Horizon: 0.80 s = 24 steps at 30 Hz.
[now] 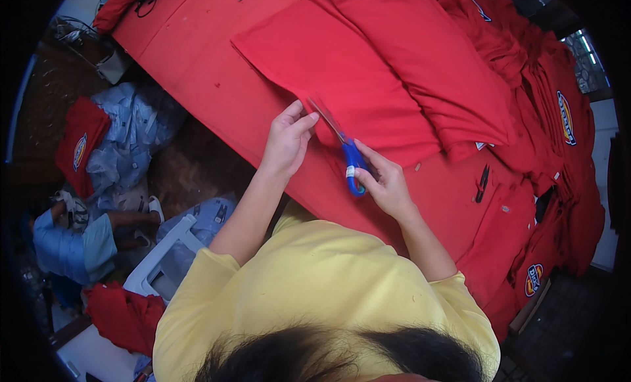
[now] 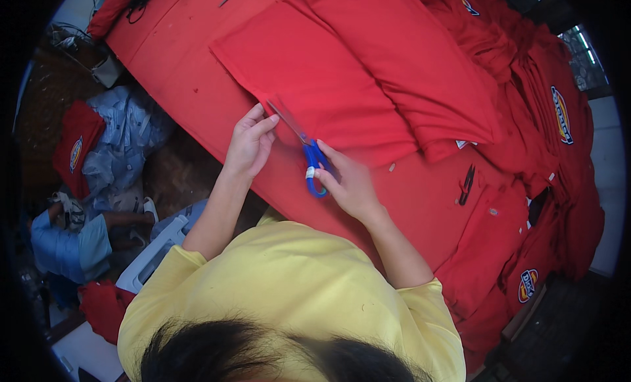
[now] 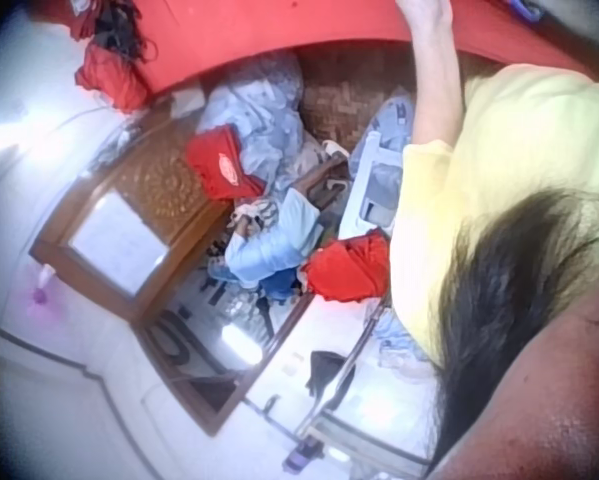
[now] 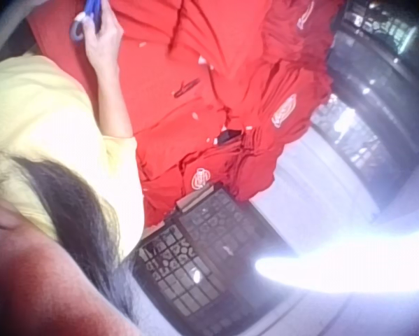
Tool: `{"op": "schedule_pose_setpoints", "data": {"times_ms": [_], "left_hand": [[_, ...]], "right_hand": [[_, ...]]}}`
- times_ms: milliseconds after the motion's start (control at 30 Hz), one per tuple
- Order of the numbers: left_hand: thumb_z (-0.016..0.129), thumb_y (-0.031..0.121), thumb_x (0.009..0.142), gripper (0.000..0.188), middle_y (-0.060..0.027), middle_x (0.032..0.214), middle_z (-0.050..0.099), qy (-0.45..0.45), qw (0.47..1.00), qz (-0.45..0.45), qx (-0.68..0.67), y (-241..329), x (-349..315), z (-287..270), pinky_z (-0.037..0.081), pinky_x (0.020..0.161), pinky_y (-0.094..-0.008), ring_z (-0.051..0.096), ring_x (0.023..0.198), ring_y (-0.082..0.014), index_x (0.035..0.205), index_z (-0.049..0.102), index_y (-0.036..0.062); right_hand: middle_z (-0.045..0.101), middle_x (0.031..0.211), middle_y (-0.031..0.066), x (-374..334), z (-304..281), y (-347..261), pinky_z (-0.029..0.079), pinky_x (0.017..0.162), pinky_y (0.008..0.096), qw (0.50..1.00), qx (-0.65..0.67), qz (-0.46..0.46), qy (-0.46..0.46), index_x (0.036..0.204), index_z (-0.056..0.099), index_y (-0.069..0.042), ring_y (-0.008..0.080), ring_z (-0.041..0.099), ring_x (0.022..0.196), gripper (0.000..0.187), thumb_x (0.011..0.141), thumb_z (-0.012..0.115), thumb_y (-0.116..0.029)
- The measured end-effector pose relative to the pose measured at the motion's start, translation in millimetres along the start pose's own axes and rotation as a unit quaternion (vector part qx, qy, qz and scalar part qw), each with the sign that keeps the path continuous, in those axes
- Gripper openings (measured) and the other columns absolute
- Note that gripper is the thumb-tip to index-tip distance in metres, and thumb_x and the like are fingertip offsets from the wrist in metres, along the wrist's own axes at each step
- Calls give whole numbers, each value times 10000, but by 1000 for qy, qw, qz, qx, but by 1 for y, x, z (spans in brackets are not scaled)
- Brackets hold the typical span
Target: The person uses scissors to cut plastic fasteners and tags off a stack of red shirts on a table.
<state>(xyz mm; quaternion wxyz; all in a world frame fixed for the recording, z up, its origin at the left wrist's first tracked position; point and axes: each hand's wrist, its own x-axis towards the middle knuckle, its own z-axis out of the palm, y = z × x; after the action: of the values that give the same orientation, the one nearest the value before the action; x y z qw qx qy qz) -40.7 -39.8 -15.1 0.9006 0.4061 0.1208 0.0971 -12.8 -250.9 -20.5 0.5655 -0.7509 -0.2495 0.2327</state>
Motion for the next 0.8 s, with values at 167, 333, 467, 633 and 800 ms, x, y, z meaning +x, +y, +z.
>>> {"op": "schedule_pose_setpoints", "data": {"times_ms": [167,333,467,633,800], "left_hand": [[538,-38,855,414,-66,1149,591,-1,1000,-21,23,7,-1,4,423,934,-298,548,1084,-145,1258,486,43],[543,-53,847,422,-55,1142,594,-1,1000,-24,17,8,0,-2,435,914,-287,564,1055,-146,1253,487,48],[520,-49,857,376,-48,1138,596,8,1000,-15,-15,10,5,-1,442,907,-286,568,1041,-140,1224,509,36],[492,-48,870,291,-97,1100,603,13,1000,-4,-23,13,11,-5,485,872,-320,591,998,-174,1155,541,-11],[523,-44,865,288,-87,1061,621,28,999,-8,14,15,8,-2,508,821,-301,610,943,-154,1148,555,-5]], "right_hand": [[611,917,71,12,3,3,481,741,247,998,6,-55,8,1345,437,-18,116,588,811,514,875,603,-145],[614,865,58,13,-2,-1,478,555,232,995,75,59,-22,1342,446,-40,85,571,667,473,891,566,-118],[608,884,62,10,1,-4,485,594,236,998,39,43,-11,1343,444,-39,89,570,698,492,878,586,-112],[582,900,72,9,7,-13,471,726,256,996,-79,-34,16,1344,434,-33,128,572,807,558,838,648,-129],[581,892,96,14,9,-13,467,709,265,992,-112,-55,24,1346,432,-40,172,590,790,552,849,635,-171]]}}
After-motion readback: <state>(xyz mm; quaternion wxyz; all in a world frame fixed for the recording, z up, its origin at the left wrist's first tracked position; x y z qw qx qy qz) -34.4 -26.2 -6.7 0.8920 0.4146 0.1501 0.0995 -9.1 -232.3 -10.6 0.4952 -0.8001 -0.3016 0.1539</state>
